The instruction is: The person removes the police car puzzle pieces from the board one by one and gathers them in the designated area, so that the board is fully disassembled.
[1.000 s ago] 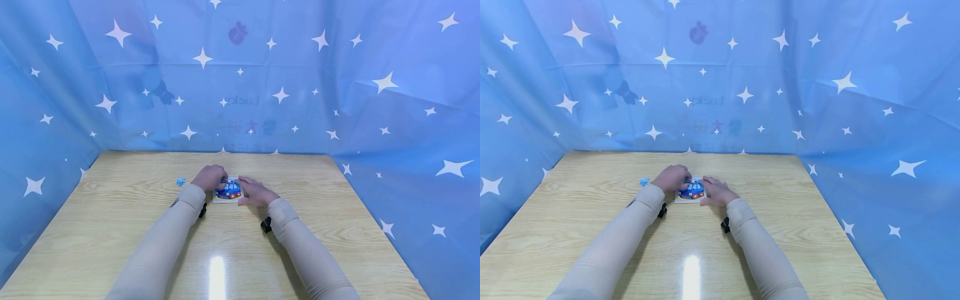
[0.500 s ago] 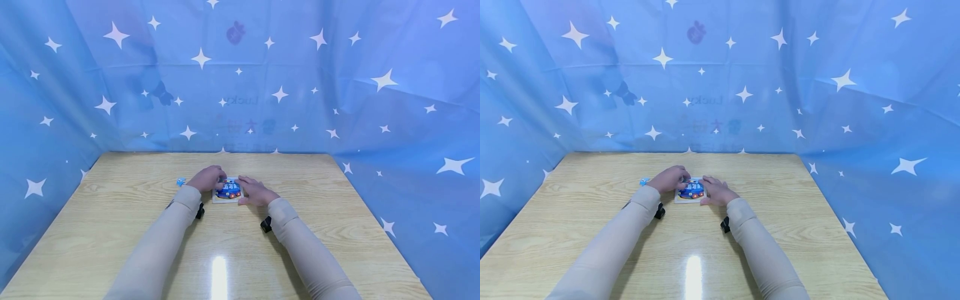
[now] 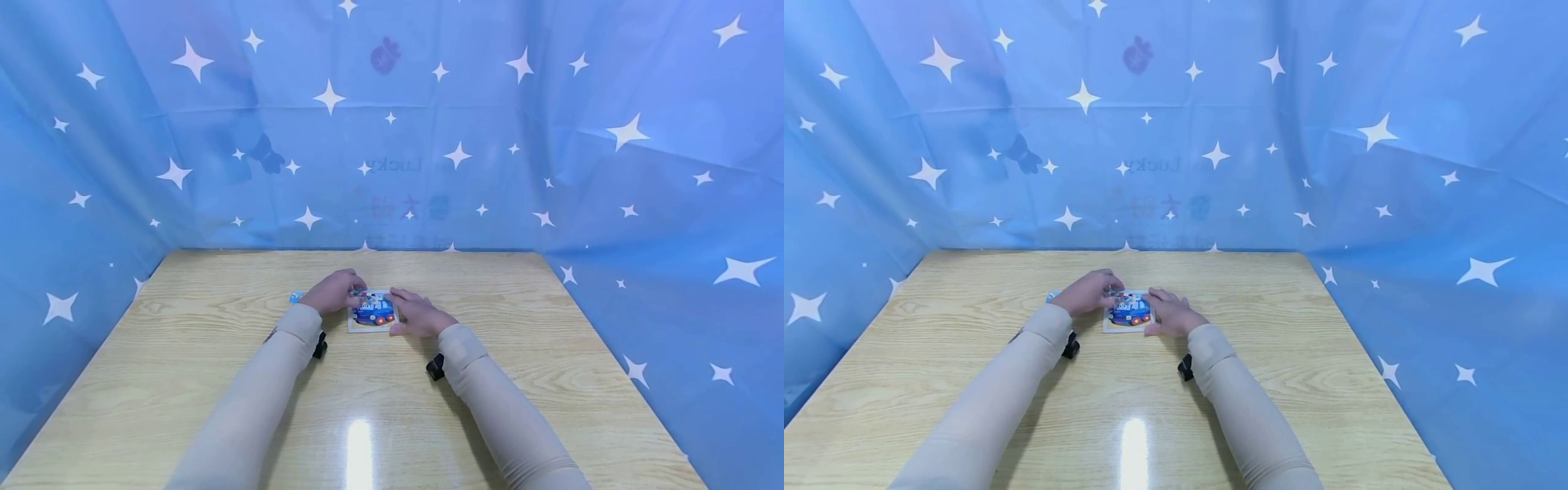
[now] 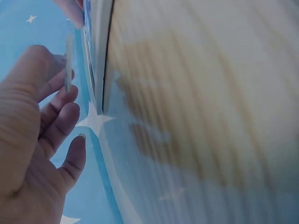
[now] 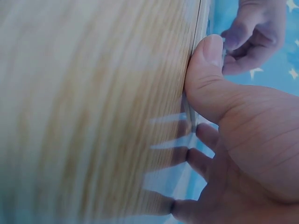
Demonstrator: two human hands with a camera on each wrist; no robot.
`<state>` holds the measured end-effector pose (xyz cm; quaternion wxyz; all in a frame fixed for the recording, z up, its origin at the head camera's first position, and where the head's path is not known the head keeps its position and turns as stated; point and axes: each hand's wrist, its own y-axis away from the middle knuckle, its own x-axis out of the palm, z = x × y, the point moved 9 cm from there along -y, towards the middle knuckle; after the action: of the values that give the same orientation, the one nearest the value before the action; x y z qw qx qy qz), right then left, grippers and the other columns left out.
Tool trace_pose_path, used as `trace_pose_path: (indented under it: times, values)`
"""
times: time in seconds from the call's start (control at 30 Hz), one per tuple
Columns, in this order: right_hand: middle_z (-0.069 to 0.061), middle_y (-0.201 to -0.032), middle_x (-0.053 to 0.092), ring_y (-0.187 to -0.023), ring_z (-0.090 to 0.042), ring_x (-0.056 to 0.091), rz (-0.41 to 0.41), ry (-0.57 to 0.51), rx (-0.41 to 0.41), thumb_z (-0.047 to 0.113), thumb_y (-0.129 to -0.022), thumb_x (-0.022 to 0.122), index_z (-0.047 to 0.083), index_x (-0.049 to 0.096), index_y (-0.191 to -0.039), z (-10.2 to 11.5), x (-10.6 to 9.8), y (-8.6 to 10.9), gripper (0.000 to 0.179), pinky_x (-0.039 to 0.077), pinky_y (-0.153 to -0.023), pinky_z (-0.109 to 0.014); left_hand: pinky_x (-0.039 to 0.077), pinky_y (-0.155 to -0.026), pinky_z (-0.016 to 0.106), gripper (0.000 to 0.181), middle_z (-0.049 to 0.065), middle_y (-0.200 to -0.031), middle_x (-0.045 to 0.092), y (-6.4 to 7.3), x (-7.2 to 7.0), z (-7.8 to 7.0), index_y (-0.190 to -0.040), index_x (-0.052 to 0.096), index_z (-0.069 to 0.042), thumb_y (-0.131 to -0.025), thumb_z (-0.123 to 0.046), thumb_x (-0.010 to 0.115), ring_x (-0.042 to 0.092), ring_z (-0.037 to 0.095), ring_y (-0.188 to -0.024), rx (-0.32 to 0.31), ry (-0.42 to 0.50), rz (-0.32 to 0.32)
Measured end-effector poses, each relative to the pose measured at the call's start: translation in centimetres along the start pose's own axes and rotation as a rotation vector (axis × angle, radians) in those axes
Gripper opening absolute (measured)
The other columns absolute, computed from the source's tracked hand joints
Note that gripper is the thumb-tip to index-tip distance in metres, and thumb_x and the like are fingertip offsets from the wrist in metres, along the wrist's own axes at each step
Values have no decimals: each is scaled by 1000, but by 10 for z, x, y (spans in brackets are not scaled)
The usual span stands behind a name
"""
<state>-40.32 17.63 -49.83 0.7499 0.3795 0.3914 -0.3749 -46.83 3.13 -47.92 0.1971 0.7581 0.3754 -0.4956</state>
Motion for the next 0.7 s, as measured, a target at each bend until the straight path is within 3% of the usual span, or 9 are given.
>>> trace_pose_path:
  times: [0.7]
  values:
    - [-7, -170, 11, -154, -36, 9, -6, -20, 2, 34, -98, 67, 17, 23, -163, 1, 1, 0, 80, 5, -119, -65, 54, -87, 38, 32, 3, -108, 63, 16, -12, 7, -124, 72, -9, -95, -22, 72, 61, 17, -92, 5, 18, -17]
